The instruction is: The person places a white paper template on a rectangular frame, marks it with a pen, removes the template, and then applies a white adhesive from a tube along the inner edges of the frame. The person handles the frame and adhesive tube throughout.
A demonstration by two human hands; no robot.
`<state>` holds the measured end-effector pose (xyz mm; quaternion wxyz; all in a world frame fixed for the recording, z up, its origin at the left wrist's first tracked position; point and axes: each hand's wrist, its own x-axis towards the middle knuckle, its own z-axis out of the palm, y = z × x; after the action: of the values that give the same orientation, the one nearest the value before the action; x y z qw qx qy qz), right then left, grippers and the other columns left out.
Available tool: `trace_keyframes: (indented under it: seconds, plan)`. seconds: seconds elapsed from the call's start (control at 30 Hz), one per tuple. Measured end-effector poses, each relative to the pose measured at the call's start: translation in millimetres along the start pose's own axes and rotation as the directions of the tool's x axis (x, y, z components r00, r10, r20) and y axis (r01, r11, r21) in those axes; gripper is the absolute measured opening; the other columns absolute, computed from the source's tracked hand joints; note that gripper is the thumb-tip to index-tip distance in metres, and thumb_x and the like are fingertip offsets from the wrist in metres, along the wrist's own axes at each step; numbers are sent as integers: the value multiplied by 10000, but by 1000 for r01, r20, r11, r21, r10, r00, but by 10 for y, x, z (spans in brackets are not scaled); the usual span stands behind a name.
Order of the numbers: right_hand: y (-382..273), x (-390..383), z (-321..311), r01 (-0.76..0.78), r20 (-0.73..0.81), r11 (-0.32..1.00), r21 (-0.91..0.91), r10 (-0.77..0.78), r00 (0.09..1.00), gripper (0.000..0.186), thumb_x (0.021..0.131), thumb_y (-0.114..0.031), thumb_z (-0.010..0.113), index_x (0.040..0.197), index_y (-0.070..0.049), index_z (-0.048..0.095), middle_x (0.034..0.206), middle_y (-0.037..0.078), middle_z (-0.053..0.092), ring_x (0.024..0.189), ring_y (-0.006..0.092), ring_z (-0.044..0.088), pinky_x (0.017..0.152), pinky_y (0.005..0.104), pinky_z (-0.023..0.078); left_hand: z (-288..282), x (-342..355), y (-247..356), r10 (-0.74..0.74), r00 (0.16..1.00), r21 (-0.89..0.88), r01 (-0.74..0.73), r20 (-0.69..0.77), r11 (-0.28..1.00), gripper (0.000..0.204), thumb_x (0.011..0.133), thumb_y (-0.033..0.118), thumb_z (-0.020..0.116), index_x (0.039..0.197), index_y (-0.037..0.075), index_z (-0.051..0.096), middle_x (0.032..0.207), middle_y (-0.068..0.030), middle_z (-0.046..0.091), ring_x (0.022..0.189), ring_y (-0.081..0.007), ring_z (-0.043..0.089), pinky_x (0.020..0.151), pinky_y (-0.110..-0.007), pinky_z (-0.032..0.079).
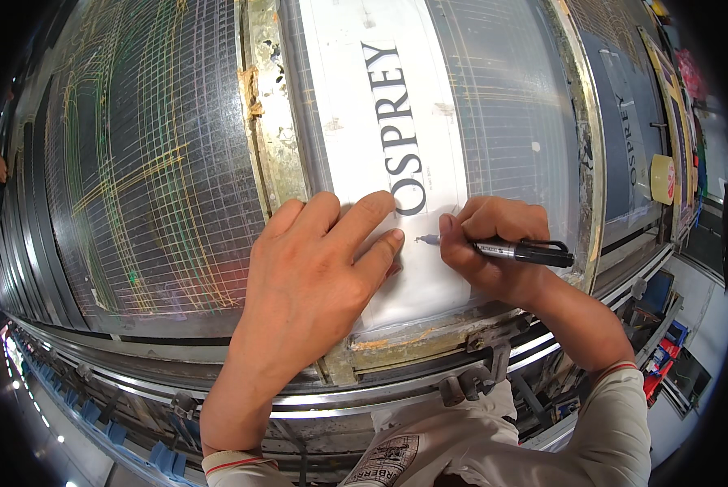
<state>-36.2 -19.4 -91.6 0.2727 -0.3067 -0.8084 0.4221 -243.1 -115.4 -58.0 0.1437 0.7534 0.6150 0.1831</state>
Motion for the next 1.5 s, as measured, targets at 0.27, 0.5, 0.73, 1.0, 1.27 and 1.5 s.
trace_keyframes:
  seconds: [0.27, 0.5, 0.73, 1.0, 1.27, 1.5]
  plan:
    - [5, 6, 9, 21, -7, 1000, -11, -21, 1000, 318, 826, -92, 787, 665, -109, 513, 558, 44, 521, 441, 175, 502, 435, 301, 397, 1, -3, 0, -2, 1000, 8, 2, 6, 1000, 282, 721, 142, 808, 1001, 153, 772, 1138, 52, 647, 773, -161, 524, 670, -324, 407]
    - [6, 24, -71, 127, 112, 989, -71, -119, 987, 314, 808, 76, 732, 763, -80, 463, 615, 77, 599, 492, 157, 601, 463, 271, 462, -7, 0, 9, -10, 1000, 8, 10, 9, 1000, 279, 725, 150, 811, 1001, 155, 774, 1135, 54, 650, 769, -158, 525, 668, -322, 409]
    - [9, 8, -7, 55, 27, 998, -31, -54, 998, 314, 813, -43, 775, 689, -102, 492, 577, 49, 549, 458, 169, 533, 441, 293, 416, -1, -1, 6, -6, 1000, 9, 6, 5, 1000, 273, 730, 155, 810, 1001, 156, 775, 1132, 53, 652, 767, -157, 524, 664, -321, 409]
    - [-1, 27, -68, 122, 103, 989, -80, -114, 988, 323, 795, 37, 753, 762, -99, 462, 621, 70, 613, 467, 160, 583, 444, 272, 439, 4, 4, 6, -7, 1000, 10, 7, -2, 1000, 264, 732, 164, 811, 994, 157, 776, 1129, 58, 653, 769, -156, 524, 661, -318, 407]
    - [-20, 9, -18, 39, 33, 998, -58, -37, 999, 321, 814, -88, 791, 663, -108, 509, 561, 43, 522, 442, 185, 502, 437, 304, 400, 3, -2, 9, -8, 1000, 11, 8, -4, 1000, 262, 729, 152, 808, 989, 155, 777, 1123, 60, 654, 762, -155, 521, 659, -319, 407]
    - [8, 1, -2, 9, 9, 1000, -1, -9, 1000, 326, 824, -94, 792, 659, -106, 511, 570, 36, 552, 446, 162, 525, 437, 295, 402, -2, 2, 8, -11, 1000, 0, 11, -2, 1000, 248, 726, 139, 804, 971, 147, 770, 1119, 58, 653, 767, -154, 526, 661, -318, 405]
